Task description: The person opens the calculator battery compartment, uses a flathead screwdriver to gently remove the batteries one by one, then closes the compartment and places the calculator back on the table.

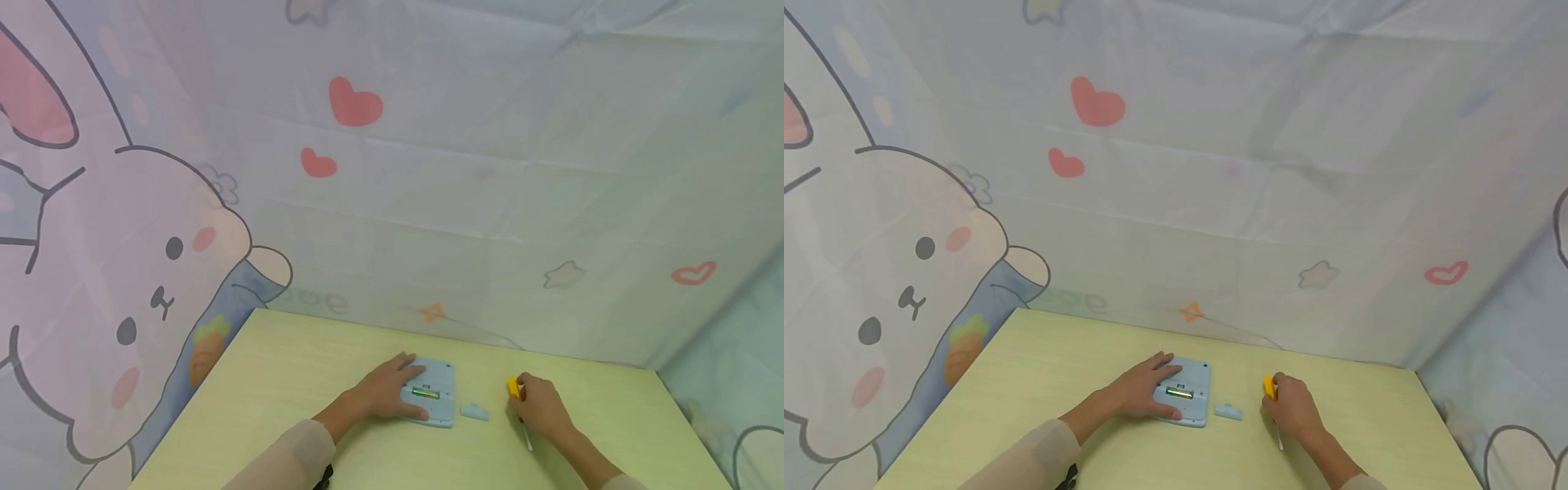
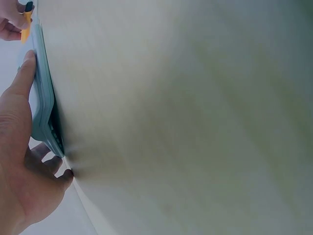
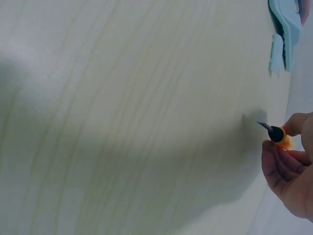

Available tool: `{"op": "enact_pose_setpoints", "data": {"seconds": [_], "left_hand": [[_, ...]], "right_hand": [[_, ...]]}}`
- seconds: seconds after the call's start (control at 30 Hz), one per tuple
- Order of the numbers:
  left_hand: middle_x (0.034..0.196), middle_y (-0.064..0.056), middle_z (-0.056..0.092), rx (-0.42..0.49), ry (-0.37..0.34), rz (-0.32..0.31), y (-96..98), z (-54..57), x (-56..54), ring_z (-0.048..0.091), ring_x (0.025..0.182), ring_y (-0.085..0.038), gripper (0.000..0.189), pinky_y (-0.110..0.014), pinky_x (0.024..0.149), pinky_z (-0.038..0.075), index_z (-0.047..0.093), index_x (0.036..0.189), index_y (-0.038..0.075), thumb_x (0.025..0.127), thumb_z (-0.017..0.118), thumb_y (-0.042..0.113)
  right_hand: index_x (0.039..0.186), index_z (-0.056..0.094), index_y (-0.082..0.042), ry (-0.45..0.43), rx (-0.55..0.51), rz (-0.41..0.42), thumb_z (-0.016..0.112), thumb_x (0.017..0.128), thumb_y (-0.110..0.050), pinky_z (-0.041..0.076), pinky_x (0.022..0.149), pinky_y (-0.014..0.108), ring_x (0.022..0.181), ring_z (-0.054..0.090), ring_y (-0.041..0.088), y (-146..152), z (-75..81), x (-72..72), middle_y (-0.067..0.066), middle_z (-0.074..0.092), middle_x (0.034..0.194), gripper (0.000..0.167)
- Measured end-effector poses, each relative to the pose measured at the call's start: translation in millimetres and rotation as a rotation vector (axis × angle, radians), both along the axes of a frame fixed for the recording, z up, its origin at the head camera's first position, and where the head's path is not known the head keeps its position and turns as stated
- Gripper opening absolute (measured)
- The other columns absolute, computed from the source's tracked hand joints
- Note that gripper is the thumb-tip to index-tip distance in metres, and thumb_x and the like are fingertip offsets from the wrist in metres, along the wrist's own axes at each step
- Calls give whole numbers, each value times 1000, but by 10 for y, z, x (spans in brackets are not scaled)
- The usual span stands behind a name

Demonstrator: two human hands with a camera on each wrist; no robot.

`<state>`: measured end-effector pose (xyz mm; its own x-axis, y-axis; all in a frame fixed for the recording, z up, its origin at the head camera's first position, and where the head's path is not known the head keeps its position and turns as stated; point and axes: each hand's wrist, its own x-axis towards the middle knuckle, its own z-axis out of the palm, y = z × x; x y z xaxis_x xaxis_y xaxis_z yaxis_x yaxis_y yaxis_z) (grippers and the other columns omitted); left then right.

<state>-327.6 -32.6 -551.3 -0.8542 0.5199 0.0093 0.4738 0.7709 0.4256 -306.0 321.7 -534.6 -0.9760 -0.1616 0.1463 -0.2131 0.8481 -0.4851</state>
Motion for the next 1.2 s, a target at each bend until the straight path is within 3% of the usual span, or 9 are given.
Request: {"op": "enact_pose_setpoints", "data": {"seconds": [0.3,0.53,0.93,1.2], "left_hand": [[174,-2,27,-3,0,-1,-6,2,1,24,161,-29,98,-52,125,30,44,163,29,83,73,78],[174,-3,28,5,-2,-5,-7,-7,-7,24,160,-30,99,-52,125,30,45,163,28,83,73,78],[174,-3,28,5,-1,9,14,1,-50,24,160,-30,100,-52,125,31,44,163,28,83,73,79],[175,-2,27,6,-9,25,50,-24,-99,24,160,-30,100,-52,125,30,44,163,29,82,72,80]], "right_hand": [[118,65,15,4,-80,2,72,94,-4,51,53,24,65,60,14,-69,83,-20,9,70,84,32],[124,63,15,-26,-241,-57,73,96,-5,59,57,25,76,70,20,-216,166,11,11,69,91,35],[132,57,14,-117,-430,-79,70,99,-3,64,63,33,80,71,22,-361,319,-27,16,65,101,39],[137,53,13,-159,-482,-75,66,100,-2,64,70,34,89,71,25,-378,348,-86,20,64,109,42]]}}
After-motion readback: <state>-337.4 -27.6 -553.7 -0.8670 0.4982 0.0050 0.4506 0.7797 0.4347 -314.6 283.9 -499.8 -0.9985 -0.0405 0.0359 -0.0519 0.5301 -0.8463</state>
